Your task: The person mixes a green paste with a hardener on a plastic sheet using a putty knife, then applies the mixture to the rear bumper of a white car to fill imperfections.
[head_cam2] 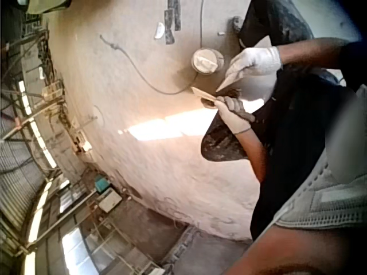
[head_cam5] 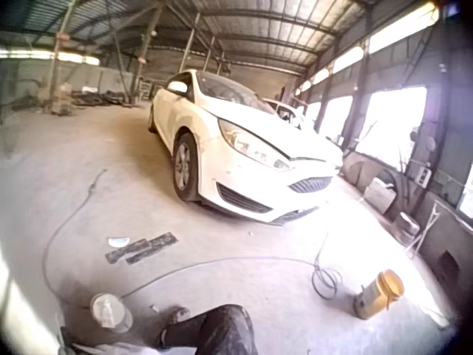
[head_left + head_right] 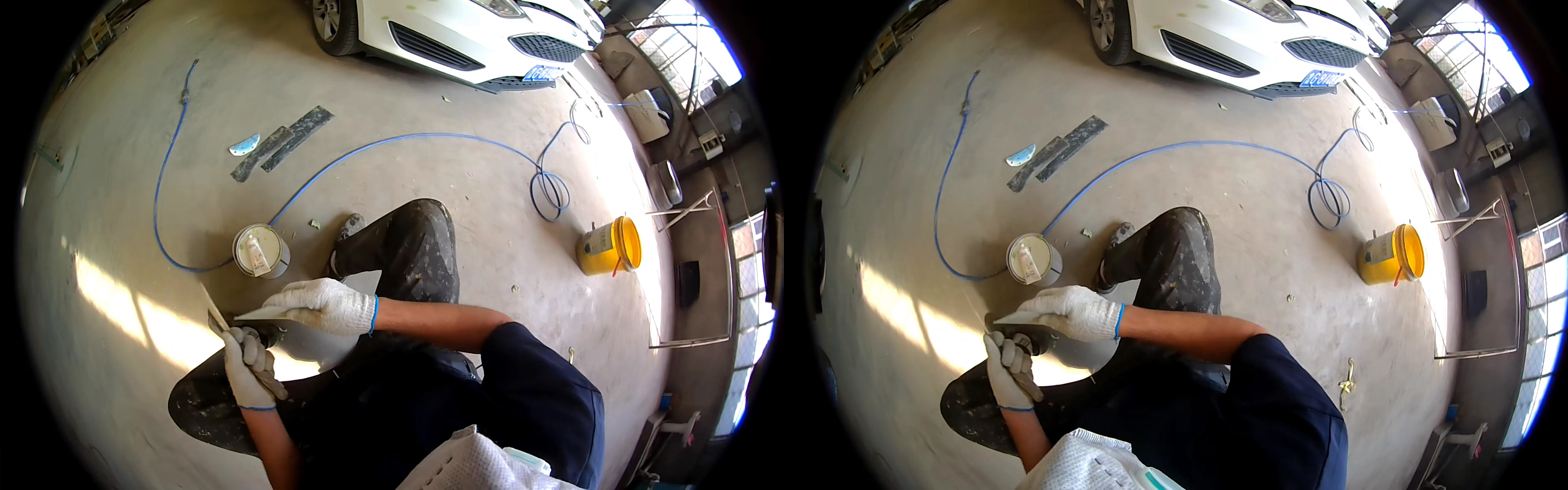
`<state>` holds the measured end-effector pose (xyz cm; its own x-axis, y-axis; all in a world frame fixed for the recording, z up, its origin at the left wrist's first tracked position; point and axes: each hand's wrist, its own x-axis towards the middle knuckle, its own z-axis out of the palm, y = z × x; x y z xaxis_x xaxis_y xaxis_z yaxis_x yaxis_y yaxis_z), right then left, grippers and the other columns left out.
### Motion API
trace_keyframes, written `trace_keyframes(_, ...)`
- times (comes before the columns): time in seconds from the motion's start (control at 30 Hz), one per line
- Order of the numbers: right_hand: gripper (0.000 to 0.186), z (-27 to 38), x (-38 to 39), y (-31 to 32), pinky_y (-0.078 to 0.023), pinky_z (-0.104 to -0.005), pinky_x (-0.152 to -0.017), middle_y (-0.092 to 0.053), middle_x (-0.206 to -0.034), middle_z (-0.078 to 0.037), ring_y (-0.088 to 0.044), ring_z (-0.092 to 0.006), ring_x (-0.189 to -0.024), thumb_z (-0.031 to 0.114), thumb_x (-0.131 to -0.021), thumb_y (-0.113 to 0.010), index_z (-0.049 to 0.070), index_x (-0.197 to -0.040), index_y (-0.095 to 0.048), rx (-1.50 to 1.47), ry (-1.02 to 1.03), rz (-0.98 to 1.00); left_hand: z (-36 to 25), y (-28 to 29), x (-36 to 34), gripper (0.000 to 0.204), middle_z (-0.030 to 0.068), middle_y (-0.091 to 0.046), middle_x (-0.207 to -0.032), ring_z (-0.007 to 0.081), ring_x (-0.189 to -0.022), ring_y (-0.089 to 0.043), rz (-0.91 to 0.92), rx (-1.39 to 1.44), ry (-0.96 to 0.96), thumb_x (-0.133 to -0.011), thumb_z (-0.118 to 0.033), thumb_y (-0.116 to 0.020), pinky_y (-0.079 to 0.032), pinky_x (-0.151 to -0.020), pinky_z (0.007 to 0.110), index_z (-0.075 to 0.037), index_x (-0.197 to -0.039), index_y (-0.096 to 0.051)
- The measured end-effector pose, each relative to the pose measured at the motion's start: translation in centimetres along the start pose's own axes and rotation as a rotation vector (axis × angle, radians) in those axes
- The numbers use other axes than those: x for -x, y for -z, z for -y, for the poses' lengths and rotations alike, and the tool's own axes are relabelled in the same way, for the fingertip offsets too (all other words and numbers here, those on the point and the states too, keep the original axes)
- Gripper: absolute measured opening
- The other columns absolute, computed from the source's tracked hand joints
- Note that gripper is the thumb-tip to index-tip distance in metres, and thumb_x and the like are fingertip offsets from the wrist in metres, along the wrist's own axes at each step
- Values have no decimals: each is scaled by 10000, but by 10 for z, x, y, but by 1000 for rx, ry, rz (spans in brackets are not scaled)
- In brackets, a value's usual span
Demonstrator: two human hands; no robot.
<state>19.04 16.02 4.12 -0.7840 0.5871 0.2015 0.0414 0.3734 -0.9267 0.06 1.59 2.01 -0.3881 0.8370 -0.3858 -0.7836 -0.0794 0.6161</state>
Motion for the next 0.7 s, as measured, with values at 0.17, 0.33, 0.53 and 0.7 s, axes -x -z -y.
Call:
trace_keyframes(0.17,429,20,-13,17,-545,-418,-846,-676,-1009,-253,-695,-370,-953,142,-990,-610,26,-1392,-517,-102,-197,-53,-12,0,8,168,5,-568,-727,73,-489,-473,137,-843,73,-1001,-100,-579,-399,-451,241,-8,-1142,-584)
trace_keyframes(0.33,427,33,-18,17,-543,-473,-808,-677,-972,-281,-692,-426,-928,216,-991,-623,31,-1356,-503,98,-212,140,-11,-1,8,237,14,-575,-726,75,-467,-465,82,-955,29,-986,-200,-599,-390,-436,248,5,-1104,-584)
trace_keyframes(0.53,355,39,-24,24,-541,-469,-776,-682,-934,-265,-698,-416,-882,218,-1014,-592,43,-1316,-527,69,-116,88,-22,-10,4,300,22,-613,-768,75,-512,-499,83,-950,-132,-984,-230,-620,-408,-475,245,22,-1147,-623)
trace_keyframes(0.7,373,38,-26,29,-541,-460,-781,-684,-965,-262,-697,-409,-903,210,-1008,-602,49,-1335,-523,142,-64,198,-32,-11,1,326,85,-728,-915,193,-681,-658,128,-1182,-260,-961,-192,-633,-536,-652,338,48,-1181,-636)
